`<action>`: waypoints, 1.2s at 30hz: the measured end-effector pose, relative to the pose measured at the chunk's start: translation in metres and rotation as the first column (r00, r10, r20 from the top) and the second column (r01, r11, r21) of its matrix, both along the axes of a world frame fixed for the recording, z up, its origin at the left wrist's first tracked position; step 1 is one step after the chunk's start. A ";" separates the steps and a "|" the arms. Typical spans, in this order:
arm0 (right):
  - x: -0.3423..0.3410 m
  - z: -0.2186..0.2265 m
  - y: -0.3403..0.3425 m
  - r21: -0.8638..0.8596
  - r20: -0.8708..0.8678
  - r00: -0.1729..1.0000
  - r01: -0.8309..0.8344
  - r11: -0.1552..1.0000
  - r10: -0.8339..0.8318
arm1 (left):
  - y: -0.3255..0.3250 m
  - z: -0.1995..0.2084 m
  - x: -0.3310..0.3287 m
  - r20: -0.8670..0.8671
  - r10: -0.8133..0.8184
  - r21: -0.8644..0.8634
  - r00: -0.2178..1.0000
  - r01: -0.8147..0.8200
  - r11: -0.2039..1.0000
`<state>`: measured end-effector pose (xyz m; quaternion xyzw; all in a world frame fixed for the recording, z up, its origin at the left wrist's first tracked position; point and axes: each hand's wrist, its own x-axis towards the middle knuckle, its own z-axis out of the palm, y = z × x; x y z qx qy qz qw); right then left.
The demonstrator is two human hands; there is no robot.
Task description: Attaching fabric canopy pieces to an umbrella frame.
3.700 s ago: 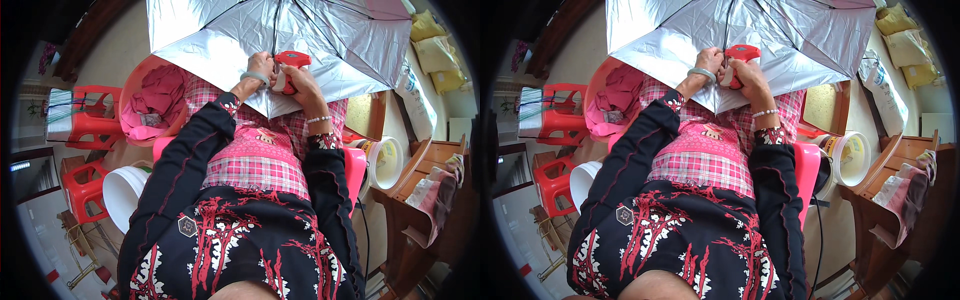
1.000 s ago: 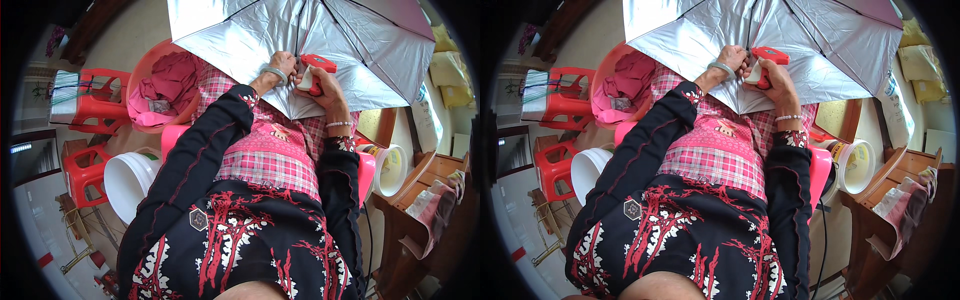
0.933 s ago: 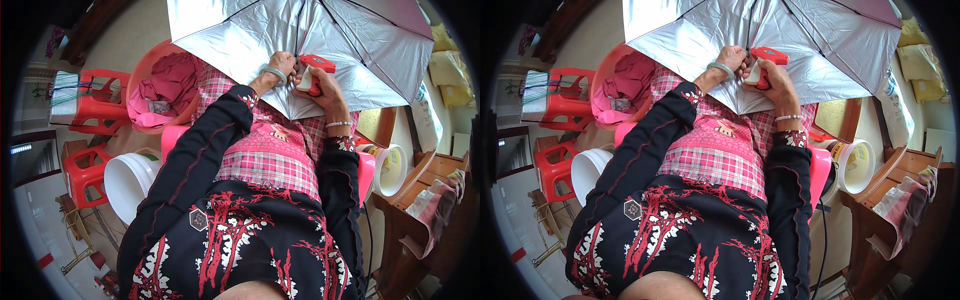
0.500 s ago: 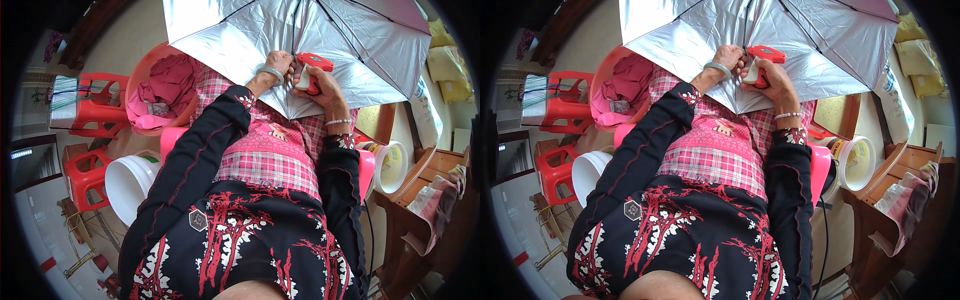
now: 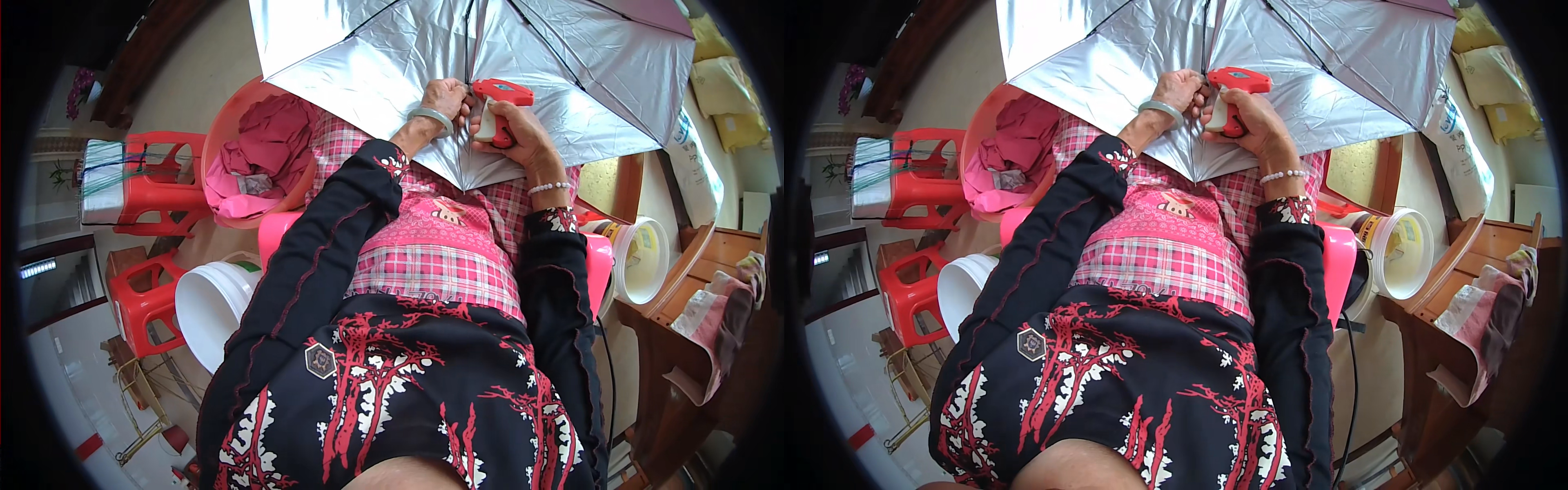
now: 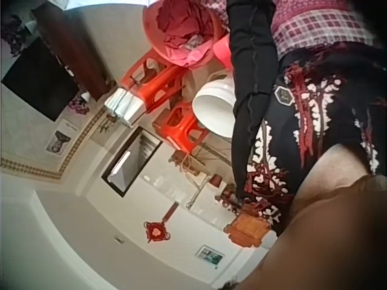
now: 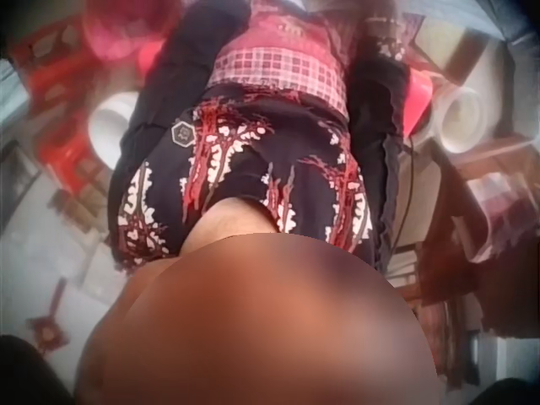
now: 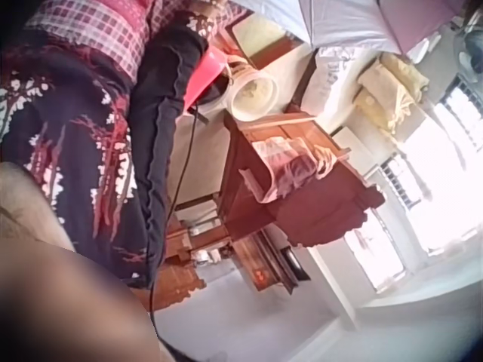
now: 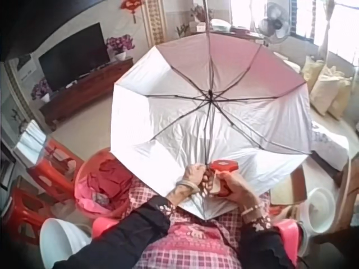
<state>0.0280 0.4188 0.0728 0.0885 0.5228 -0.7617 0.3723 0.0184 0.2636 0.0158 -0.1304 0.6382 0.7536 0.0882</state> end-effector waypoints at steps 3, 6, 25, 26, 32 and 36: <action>-0.002 -0.001 -0.004 0.027 -0.010 1.000 -0.014 1.000 0.014 | -0.004 -0.004 -0.001 -0.042 -0.035 -0.031 0.998 0.034 0.999; -0.009 -0.021 -0.004 -0.011 -0.094 0.995 -0.025 1.000 0.024 | -0.001 -0.002 -0.001 -0.054 -0.049 -0.050 0.997 0.046 0.998; 0.010 0.080 0.020 0.382 -0.643 0.766 0.334 0.862 -0.012 | -0.103 0.061 -0.043 0.292 -0.384 -0.779 0.876 0.450 0.437; 0.012 0.088 0.019 0.430 -0.678 0.734 0.369 0.824 0.026 | -0.126 0.074 -0.045 0.314 -0.422 -0.879 0.850 0.428 0.210; 0.015 0.071 0.007 0.460 -0.637 0.770 0.343 0.819 0.035 | -0.192 0.069 -0.058 0.037 -0.317 -0.974 0.948 -0.036 -0.224; 0.007 0.044 0.007 0.538 -0.617 0.779 0.314 0.782 0.112 | -0.109 0.057 -0.039 0.113 -0.387 -0.988 0.915 0.064 -0.138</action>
